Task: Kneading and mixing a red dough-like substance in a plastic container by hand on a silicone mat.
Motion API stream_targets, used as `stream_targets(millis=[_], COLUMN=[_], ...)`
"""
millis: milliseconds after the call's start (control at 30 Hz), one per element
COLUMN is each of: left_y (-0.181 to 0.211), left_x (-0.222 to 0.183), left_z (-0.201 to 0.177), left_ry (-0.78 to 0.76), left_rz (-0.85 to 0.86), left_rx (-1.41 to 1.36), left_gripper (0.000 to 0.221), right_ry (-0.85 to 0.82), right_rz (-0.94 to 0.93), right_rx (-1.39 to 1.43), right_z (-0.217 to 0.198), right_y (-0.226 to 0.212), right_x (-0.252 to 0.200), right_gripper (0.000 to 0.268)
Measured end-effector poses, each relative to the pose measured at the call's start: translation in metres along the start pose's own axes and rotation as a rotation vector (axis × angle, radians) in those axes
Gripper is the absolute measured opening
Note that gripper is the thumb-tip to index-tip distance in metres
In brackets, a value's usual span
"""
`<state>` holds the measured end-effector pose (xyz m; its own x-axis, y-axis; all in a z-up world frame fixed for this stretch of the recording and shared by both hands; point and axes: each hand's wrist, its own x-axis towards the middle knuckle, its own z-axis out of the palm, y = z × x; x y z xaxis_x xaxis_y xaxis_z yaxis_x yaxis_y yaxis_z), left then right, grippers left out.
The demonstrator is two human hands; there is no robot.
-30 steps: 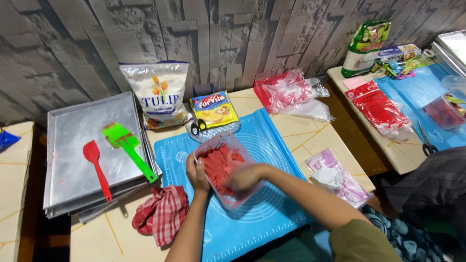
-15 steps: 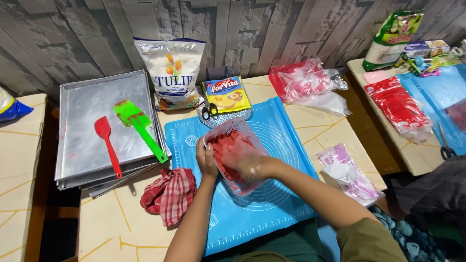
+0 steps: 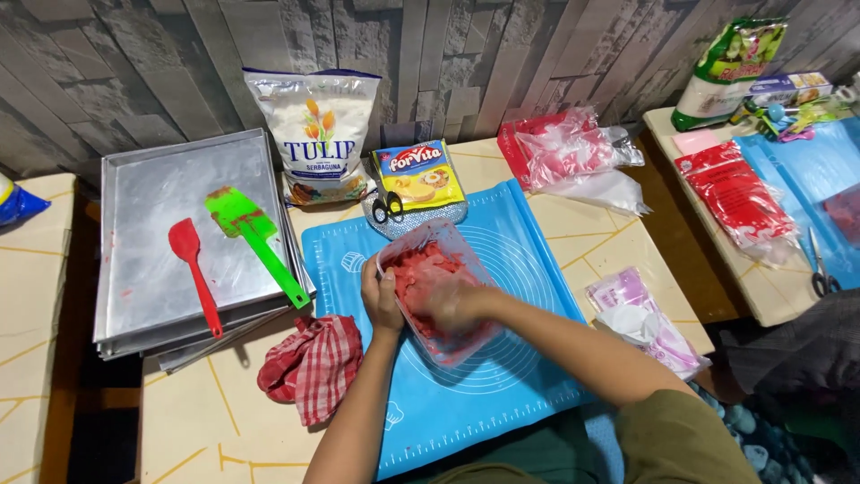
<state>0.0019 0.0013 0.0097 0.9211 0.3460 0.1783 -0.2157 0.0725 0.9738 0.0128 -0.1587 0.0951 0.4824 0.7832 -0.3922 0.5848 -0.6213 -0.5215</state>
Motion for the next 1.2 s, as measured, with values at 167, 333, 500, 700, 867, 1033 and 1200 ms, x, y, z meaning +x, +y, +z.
stream_targets(millis=[167,333,500,700,867,1033,1200], left_y=[-0.003,-0.002,0.006,0.016,0.012,0.004,0.001], left_x=[-0.002,-0.001,-0.002,-0.003,-0.002,0.0,-0.003], left_z=[0.0,0.001,0.001,0.004,0.004,0.002,0.001], left_ry=[-0.001,-0.005,-0.001,0.001,0.002,0.007,0.01], left_rz=[0.016,-0.02,-0.026,-0.026,-0.025,-0.028,-0.018], left_rx=[0.016,0.023,0.021,0.011,0.005,0.0,-0.002], left_gripper=[0.053,0.059,0.058,0.054,0.054,0.053,0.055], right_ry=[0.144,0.106,0.034,-0.273,-0.364,-0.359,0.01], right_rz=[-0.241,-0.064,-0.183,0.066,-0.147,-0.079,0.032], right_rx=[0.379,0.091,-0.385,-0.262,-0.258,-0.154,0.291], right_z=[-0.078,-0.084,-0.032,0.063,0.052,-0.02,-0.119], right_y=[-0.015,-0.056,-0.056,0.049,0.032,0.002,-0.084], right_x=[-0.038,-0.076,-0.058,-0.011,-0.003,-0.031,-0.099], right_gripper=[0.046,0.038,0.033,0.031,0.034,0.034,0.059])
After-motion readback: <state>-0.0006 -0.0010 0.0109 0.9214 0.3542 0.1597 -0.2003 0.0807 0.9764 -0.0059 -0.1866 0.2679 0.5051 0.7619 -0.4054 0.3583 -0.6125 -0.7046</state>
